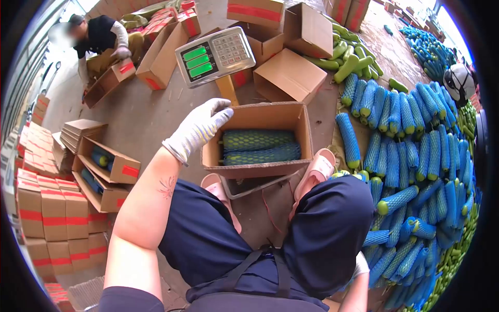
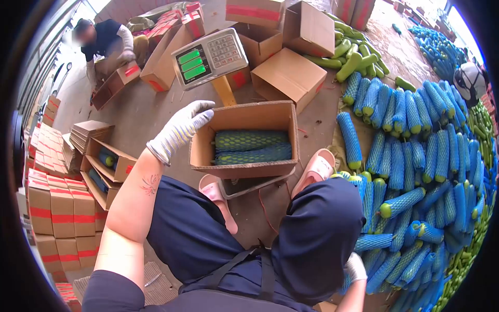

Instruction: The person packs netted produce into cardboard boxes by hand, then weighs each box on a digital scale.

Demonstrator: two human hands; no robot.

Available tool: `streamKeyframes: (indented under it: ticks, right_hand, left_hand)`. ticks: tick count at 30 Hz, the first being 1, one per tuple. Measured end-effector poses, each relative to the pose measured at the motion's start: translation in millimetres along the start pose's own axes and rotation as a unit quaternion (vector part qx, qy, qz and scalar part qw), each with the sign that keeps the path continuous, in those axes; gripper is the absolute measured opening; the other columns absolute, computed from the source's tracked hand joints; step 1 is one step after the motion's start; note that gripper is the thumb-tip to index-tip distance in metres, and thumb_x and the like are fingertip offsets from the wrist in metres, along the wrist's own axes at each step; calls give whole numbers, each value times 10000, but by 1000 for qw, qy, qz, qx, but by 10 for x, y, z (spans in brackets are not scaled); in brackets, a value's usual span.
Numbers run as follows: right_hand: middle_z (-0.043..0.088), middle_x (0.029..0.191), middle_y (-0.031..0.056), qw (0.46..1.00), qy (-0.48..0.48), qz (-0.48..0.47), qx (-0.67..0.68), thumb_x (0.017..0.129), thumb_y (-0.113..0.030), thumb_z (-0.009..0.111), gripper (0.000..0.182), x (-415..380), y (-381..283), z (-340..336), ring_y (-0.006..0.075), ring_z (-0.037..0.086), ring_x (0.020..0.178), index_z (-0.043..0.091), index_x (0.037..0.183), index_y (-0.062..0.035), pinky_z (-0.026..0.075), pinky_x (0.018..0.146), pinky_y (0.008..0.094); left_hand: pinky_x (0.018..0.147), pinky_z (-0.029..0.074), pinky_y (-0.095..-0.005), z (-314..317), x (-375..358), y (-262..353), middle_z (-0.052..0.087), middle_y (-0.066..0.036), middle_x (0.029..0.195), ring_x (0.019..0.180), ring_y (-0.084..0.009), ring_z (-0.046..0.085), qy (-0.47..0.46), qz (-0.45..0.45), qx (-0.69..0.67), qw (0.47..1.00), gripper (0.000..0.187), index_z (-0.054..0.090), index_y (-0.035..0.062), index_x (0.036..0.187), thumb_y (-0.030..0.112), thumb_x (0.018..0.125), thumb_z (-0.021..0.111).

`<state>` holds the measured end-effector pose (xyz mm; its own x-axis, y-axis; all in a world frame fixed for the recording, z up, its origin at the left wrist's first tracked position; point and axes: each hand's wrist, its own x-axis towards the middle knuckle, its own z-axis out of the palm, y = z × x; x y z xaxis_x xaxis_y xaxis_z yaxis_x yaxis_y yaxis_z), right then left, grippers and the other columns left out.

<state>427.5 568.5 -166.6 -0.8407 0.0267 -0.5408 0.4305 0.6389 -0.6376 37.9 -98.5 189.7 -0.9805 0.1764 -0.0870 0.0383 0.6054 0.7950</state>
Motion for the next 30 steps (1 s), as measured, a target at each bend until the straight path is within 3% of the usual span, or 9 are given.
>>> streamKeyframes:
  ticks: [7,9,10,12,13,17,21,28,30]
  right_hand:
    - [670,1059,261,968,130,108,186,833,-344,686,495,-50,-948,1200,422,621,1061,639,1158,26,488,944,487]
    - [668,1089,262,929,199,198,241,813,-368,717,555,-821,-774,1459,415,617,1088,635,1192,28,482,967,482]
    - [626,1214,262,969,155,155,108,733,-424,792,758,-909,-1255,1186,379,570,1200,580,1304,26,430,1050,457]
    - [518,1396,266,929,118,239,257,808,-459,716,763,-1063,-1597,968,365,495,1303,524,1362,30,365,1111,435]
    - [557,1359,262,932,208,257,148,842,-495,662,746,-1046,-1028,1386,365,531,1269,533,1351,34,390,1088,426]
    - [662,1200,203,882,165,356,262,904,-487,649,677,-993,-946,1643,280,625,1106,557,1308,49,458,992,369]
    - [648,1214,169,808,-9,341,480,765,-615,772,880,-1021,-1229,1132,244,608,1124,557,1308,44,465,986,384]
    - [602,1279,194,861,60,309,399,769,-561,793,866,-1048,-1197,1227,283,569,1196,514,1325,41,432,1031,388]
    - [532,1355,234,928,227,263,135,757,-467,767,817,-1066,-1481,1148,375,531,1243,491,1345,28,434,1050,429]
  left_hand:
    - [979,470,-356,97,-93,12,666,-176,1179,1108,-272,633,23,87,149,985,407,609,15,1245,299,954,605]
    - [978,465,-347,93,-102,31,668,-155,1173,1100,-245,627,7,81,131,988,380,619,23,1250,257,951,604]
    - [958,470,-325,56,-48,-135,667,-110,1179,1089,-195,620,5,66,117,991,356,623,33,1259,228,961,600]
    - [909,469,-254,-30,23,-334,636,-25,1164,1052,-120,596,-34,21,10,999,367,599,30,1313,217,998,582]
    - [901,465,-241,-143,120,-570,626,-20,1192,1042,-117,594,-31,13,-3,999,386,573,29,1347,227,1017,555]
    - [914,441,-248,-178,176,-652,610,-4,1264,1061,-97,579,-60,-30,5,998,380,563,87,1380,244,1035,527]
    - [867,436,-249,-221,195,-731,600,23,1247,1007,-82,563,-78,-76,90,990,396,563,105,1382,280,1027,554]
    - [932,448,-274,-166,195,-750,596,6,1248,1037,-106,565,-104,-70,104,987,382,558,71,1375,246,1035,541]
    - [962,442,-287,-129,155,-735,594,-14,1236,1079,-140,561,-105,-57,107,987,386,548,57,1376,234,1034,544]
